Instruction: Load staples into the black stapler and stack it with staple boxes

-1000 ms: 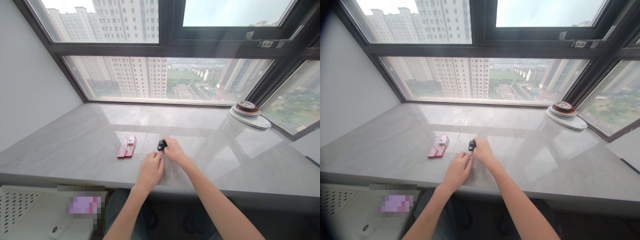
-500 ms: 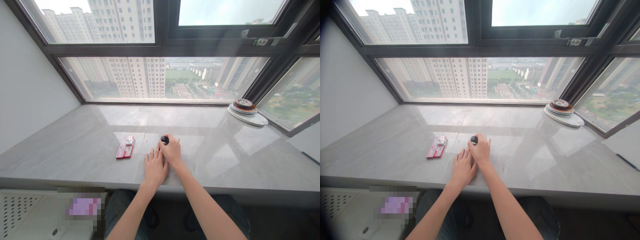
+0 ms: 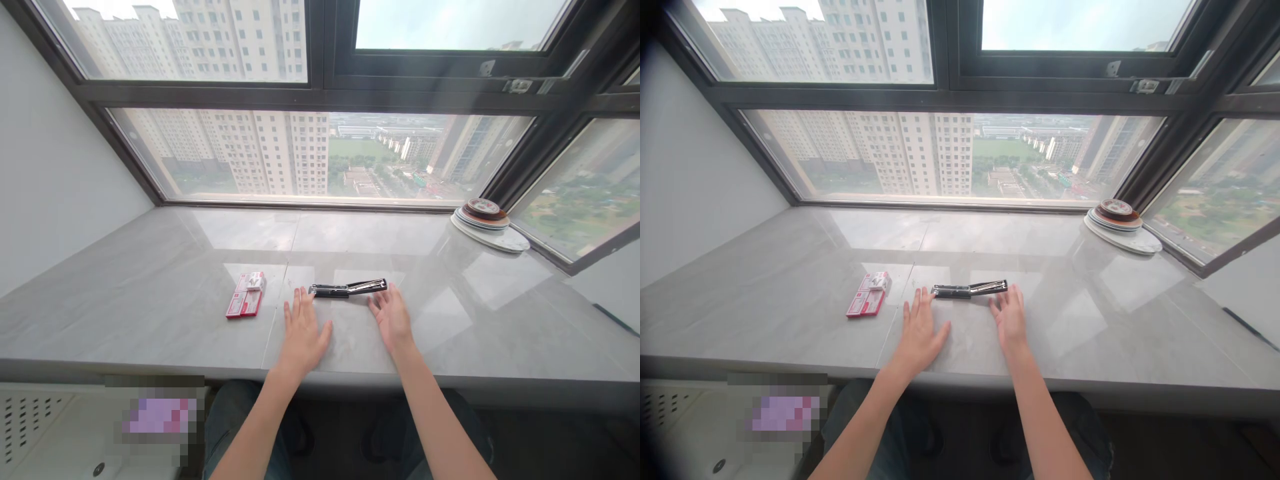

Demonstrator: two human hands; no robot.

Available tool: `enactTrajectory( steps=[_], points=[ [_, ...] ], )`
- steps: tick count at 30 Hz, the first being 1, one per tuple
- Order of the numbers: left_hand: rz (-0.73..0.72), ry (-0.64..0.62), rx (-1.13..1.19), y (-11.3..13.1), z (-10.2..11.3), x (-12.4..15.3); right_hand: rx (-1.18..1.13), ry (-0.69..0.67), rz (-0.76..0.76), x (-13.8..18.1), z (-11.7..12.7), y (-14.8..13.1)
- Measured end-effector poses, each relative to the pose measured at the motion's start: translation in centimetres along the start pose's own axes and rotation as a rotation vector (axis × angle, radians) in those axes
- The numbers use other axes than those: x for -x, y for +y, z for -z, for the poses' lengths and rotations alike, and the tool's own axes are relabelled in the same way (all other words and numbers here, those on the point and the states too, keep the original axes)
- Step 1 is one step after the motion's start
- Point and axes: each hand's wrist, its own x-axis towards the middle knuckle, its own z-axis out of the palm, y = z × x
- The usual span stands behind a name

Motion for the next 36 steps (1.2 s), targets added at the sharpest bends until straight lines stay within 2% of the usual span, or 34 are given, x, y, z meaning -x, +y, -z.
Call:
enactTrajectory(
  steps=[2,5,7,9,13,15,18,20,22,27,30,36],
  points=[
    [0.071,0.091,-0.034,-1.4,1.7,0.0,0.014,-0.026,0.006,2.0,1.1,-0.1],
    [0.353,0.248,-0.167,-4.1,3.6,0.5,0.143,-0.079,0.039,4.7,2.4,0.0],
    [0.479,0.253,-0.241,-5.5,3.9,1.3,0.263,-0.126,0.059,5.7,2.8,0.2],
    [0.499,0.218,-0.286,-6.2,3.7,2.2,0.406,-0.158,0.092,6.2,2.9,0.4],
    [0.453,0.194,-0.26,-6.1,3.6,3.7,0.669,-0.16,0.201,6.6,2.6,0.5],
    [0.37,0.156,-0.15,-5.7,3.9,3.9,0.781,-0.189,0.184,6.7,2.4,0.4],
    [0.139,0.036,0.104,-4.5,4.3,3.6,0.888,-0.33,0.02,6.3,1.7,-0.1],
    [-0.01,-0.063,0.267,-3.2,4.1,3.0,0.88,-0.455,-0.122,5.7,1.0,-0.5],
    [-0.098,-0.136,0.377,-1.8,3.5,2.2,0.834,-0.553,-0.228,4.9,0.3,-0.9],
    [-0.148,-0.201,0.483,0.2,1.8,0.0,0.82,-0.619,-0.351,3.3,-0.6,-2.0],
    [-0.172,-0.232,0.528,0.0,1.4,-0.7,0.863,-0.595,-0.327,2.7,-0.4,-2.4],
    [-0.108,-0.237,0.583,-1.2,1.4,-0.4,1.034,-0.568,-0.29,1.2,1.3,-3.3]
  ],
)
